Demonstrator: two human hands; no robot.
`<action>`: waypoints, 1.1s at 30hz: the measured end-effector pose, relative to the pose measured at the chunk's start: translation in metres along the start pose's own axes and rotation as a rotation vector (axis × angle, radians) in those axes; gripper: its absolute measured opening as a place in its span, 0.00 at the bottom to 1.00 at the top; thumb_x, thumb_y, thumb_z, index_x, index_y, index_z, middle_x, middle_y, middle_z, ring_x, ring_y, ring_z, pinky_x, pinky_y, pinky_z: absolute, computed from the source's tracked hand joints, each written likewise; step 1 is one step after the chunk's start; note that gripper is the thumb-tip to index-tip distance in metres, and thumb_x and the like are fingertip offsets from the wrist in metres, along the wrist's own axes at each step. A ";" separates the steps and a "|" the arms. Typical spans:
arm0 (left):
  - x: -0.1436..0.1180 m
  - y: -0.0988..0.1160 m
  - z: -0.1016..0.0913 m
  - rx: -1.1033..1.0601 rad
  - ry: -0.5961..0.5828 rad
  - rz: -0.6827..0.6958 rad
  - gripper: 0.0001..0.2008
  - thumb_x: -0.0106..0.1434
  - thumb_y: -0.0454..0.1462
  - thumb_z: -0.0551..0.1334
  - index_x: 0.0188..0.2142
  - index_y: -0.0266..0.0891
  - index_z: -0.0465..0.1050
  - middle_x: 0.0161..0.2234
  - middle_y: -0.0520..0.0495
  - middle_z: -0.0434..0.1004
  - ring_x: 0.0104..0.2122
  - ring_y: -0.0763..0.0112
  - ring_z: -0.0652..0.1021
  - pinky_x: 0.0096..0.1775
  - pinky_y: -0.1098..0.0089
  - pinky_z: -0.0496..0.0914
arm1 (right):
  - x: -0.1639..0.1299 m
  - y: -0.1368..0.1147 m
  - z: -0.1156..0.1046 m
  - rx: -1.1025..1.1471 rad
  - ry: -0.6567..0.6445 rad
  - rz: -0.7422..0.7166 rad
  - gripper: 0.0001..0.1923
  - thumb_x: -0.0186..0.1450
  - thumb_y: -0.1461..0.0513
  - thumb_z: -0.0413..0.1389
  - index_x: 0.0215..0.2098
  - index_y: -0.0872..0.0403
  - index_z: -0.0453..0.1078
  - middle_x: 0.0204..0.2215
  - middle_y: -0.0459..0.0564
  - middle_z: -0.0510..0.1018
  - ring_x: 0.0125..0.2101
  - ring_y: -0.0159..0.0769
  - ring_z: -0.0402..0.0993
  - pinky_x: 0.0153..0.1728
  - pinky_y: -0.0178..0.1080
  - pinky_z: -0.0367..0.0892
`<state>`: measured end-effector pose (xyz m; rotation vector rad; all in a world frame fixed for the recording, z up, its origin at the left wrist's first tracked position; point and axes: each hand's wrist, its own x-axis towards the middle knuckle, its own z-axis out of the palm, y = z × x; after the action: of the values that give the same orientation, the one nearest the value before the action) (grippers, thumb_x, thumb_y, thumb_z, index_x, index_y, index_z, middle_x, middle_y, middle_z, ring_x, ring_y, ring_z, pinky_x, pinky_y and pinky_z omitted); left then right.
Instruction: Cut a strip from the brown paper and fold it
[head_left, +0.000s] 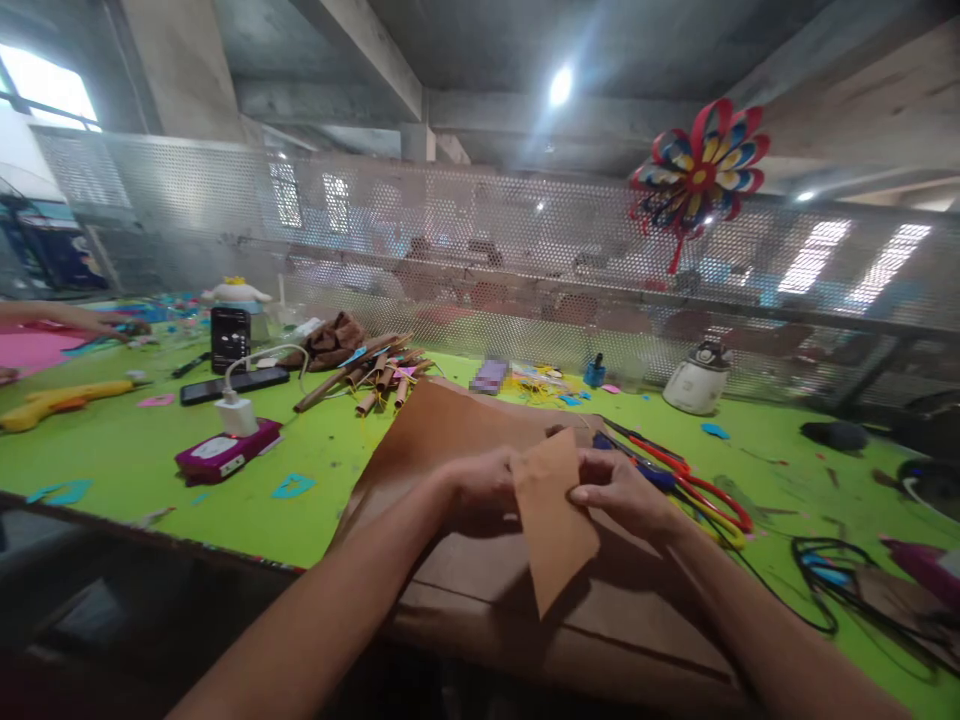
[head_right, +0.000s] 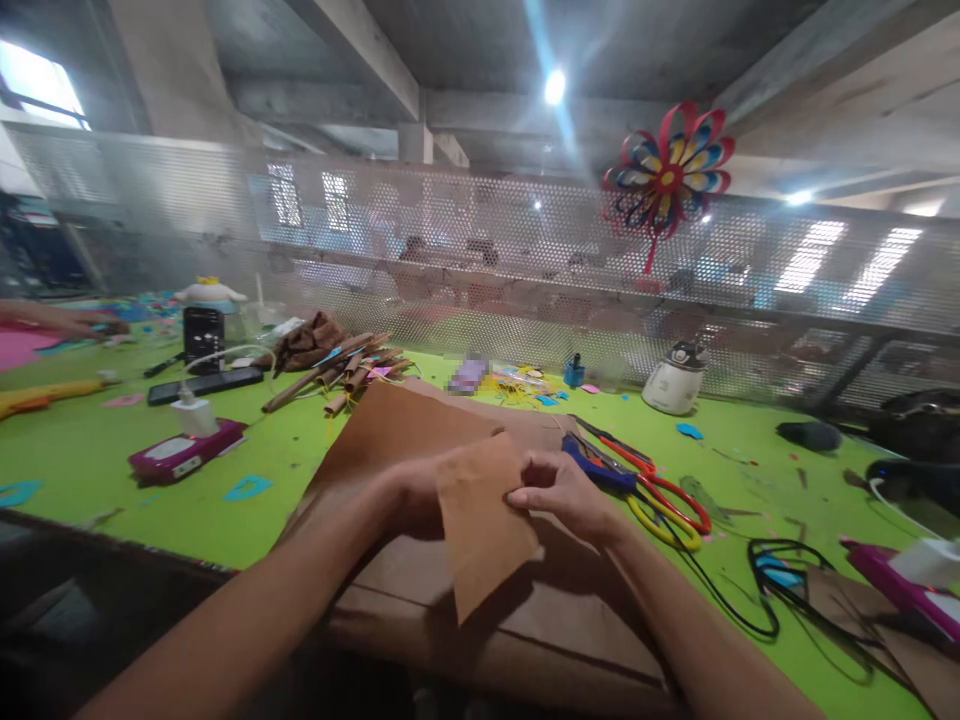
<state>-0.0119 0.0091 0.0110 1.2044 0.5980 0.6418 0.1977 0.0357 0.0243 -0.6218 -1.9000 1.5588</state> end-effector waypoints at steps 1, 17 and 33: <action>0.000 0.004 -0.002 0.016 0.050 0.013 0.18 0.54 0.46 0.65 0.40 0.36 0.74 0.36 0.46 0.75 0.33 0.70 0.74 0.36 0.70 0.67 | 0.000 0.000 -0.001 -0.045 -0.009 0.029 0.17 0.51 0.53 0.65 0.31 0.57 0.71 0.29 0.48 0.75 0.30 0.34 0.70 0.34 0.37 0.66; 0.010 0.008 -0.023 1.111 0.185 0.052 0.13 0.55 0.39 0.60 0.35 0.33 0.78 0.28 0.48 0.74 0.28 0.72 0.70 0.30 0.72 0.61 | 0.014 0.026 -0.003 -0.666 -0.081 0.039 0.19 0.61 0.53 0.54 0.39 0.59 0.76 0.30 0.48 0.78 0.31 0.36 0.70 0.35 0.35 0.64; 0.019 0.001 -0.021 1.371 0.250 0.042 0.08 0.55 0.37 0.61 0.30 0.36 0.77 0.26 0.49 0.73 0.27 0.72 0.69 0.28 0.73 0.61 | 0.015 0.037 0.002 -1.006 -0.019 -0.194 0.07 0.62 0.62 0.54 0.32 0.56 0.72 0.30 0.51 0.75 0.31 0.35 0.68 0.33 0.35 0.61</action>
<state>-0.0147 0.0367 0.0054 2.4175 1.3186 0.3654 0.1853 0.0526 -0.0099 -0.7737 -2.6073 0.3968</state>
